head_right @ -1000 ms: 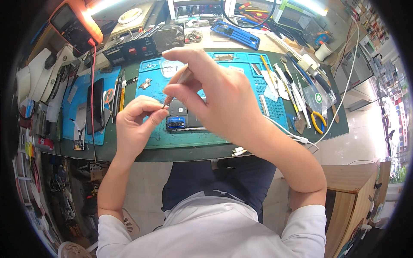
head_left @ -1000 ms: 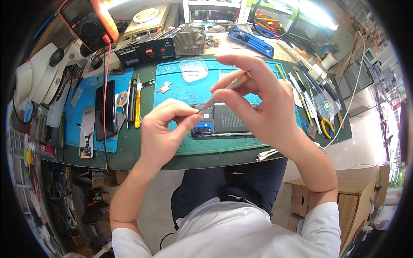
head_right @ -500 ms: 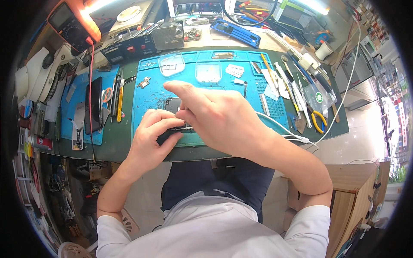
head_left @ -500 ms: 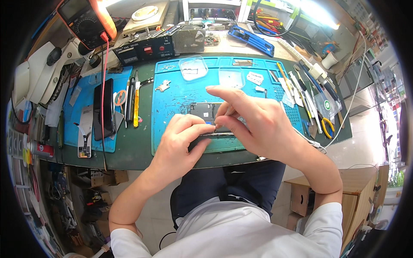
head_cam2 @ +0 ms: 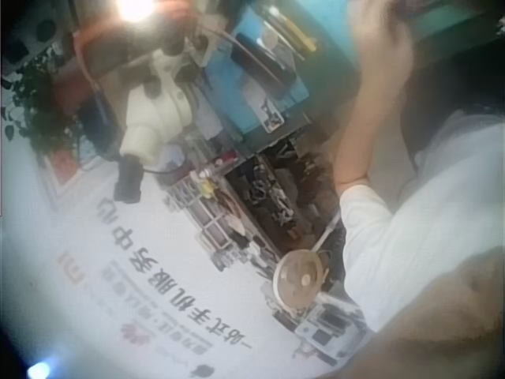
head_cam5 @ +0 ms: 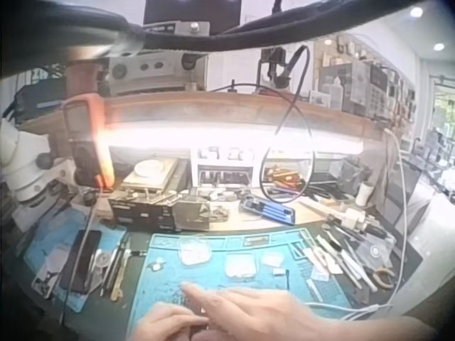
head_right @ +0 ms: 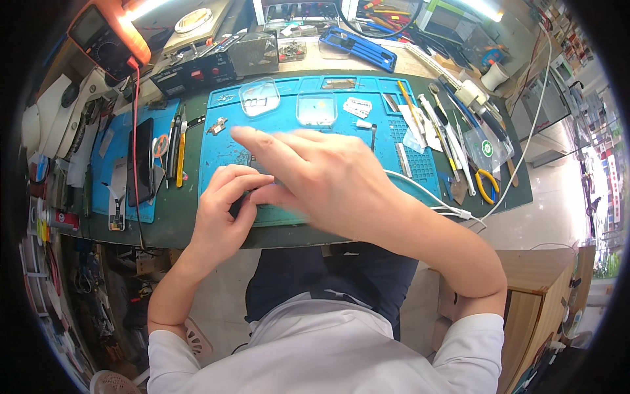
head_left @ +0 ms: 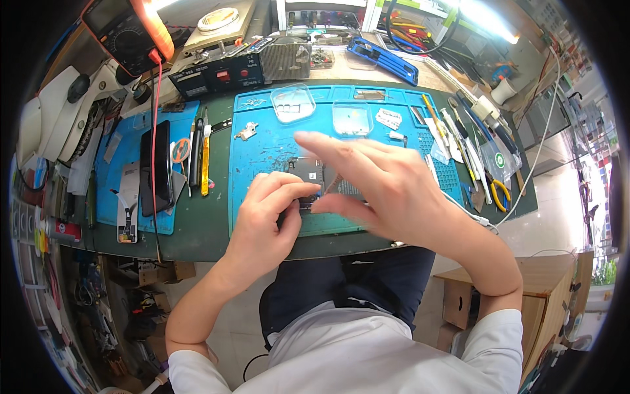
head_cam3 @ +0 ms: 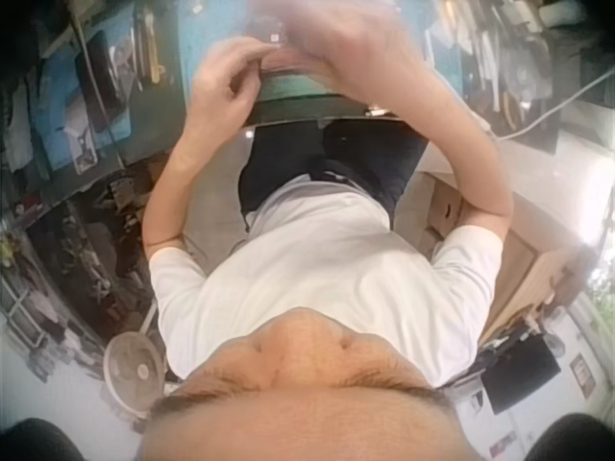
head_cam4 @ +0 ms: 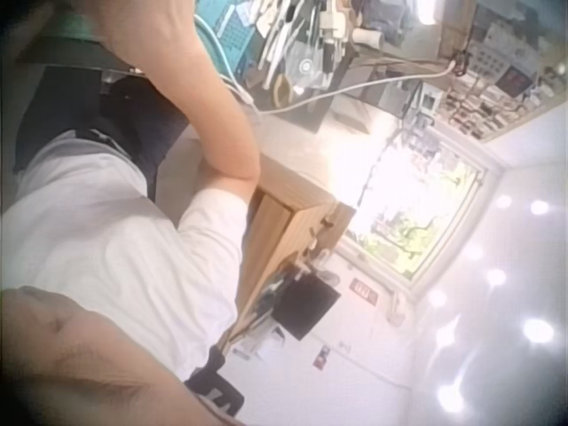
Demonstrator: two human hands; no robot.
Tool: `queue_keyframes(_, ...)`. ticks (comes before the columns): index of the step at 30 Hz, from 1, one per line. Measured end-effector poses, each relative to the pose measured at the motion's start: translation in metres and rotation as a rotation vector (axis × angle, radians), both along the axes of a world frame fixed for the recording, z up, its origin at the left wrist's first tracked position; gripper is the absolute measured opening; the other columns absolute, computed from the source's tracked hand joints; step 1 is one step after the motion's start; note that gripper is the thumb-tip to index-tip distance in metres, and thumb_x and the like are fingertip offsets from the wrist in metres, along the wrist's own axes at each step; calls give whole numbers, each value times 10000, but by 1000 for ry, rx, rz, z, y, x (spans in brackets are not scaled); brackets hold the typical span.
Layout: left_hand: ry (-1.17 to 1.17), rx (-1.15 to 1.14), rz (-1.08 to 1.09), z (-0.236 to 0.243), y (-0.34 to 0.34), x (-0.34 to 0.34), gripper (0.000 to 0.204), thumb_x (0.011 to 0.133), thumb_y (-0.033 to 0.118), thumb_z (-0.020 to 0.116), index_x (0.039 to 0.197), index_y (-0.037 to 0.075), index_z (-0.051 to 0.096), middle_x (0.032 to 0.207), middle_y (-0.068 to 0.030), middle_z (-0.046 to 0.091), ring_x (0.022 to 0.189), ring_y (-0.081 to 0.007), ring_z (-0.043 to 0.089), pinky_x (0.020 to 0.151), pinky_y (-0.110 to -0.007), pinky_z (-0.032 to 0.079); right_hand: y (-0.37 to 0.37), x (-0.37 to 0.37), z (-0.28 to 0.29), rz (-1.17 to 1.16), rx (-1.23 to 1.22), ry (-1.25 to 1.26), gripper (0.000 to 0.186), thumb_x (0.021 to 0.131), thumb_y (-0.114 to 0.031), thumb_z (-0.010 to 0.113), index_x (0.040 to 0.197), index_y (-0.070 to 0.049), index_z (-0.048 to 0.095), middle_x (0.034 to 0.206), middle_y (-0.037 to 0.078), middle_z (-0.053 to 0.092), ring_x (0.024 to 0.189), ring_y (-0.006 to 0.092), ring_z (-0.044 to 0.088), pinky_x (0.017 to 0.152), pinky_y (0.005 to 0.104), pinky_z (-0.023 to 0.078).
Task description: The person disassembles a smartphone, removes the battery, and uses a screwdriver to manipulate small components on the motherboard. They then reconnect the battery and continue adjusting internal parts.
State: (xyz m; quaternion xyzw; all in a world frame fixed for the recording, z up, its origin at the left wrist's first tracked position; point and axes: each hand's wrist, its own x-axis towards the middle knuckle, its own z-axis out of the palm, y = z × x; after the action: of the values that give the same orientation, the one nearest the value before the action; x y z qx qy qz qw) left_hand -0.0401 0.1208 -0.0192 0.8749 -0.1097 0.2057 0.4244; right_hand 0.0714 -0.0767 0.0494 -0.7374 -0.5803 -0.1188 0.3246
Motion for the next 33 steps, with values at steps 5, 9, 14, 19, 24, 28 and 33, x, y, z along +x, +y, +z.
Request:
queue_keyframes(5,3,10,31,-1,0,0,356,867,-128,648,1174,24,747,1111,-108,686,1009,-298,610,843,-387,531,-7,-4,6,-1,-229,103,621,896,-158,809,1465,-79,573,1070,123,759,926,299,766,750,398,616)
queue_keyframes(9,-5,26,20,-2,0,1,339,876,-119,646,1173,15,740,1115,-110,686,1003,-302,607,850,-394,528,6,-8,-1,-6,11,85,575,919,-97,775,1458,-59,580,1107,140,765,917,307,769,740,380,621)
queue_keyframes(14,17,39,34,-1,0,1,308,879,-116,645,1150,3,732,1114,-110,686,993,-304,605,856,-401,523,4,-6,3,-65,-61,43,582,921,-104,776,1468,-60,584,1063,151,773,873,311,770,723,370,617)
queue_keyframes(19,-6,42,21,-1,0,2,301,878,-118,644,1140,2,731,1112,-112,685,987,-305,604,848,-403,521,2,-6,2,-11,-134,268,605,922,-58,751,1497,-58,566,1030,146,771,854,306,766,718,373,615)
queue_keyframes(24,-14,34,28,-1,-1,2,285,880,-111,649,1133,-1,723,1115,-115,690,1006,-311,612,869,-406,518,7,-10,4,-25,-75,109,614,931,-16,716,1520,-67,551,966,115,769,802,293,765,676,379,603)
queue_keyframes(28,-5,39,29,-3,0,2,296,883,-106,652,1148,5,725,1112,-111,689,1011,-308,610,878,-406,512,3,-8,3,-43,-138,100,623,950,-33,714,1543,-88,532,951,97,773,749,273,760,656,378,595)
queue_keyframes(33,27,37,15,3,1,0,309,891,-103,652,1165,11,738,1114,-105,697,1007,-302,613,880,-394,513,-8,14,8,-120,-20,533,590,999,4,685,1559,-97,529,1013,123,804,882,230,804,812,350,635)
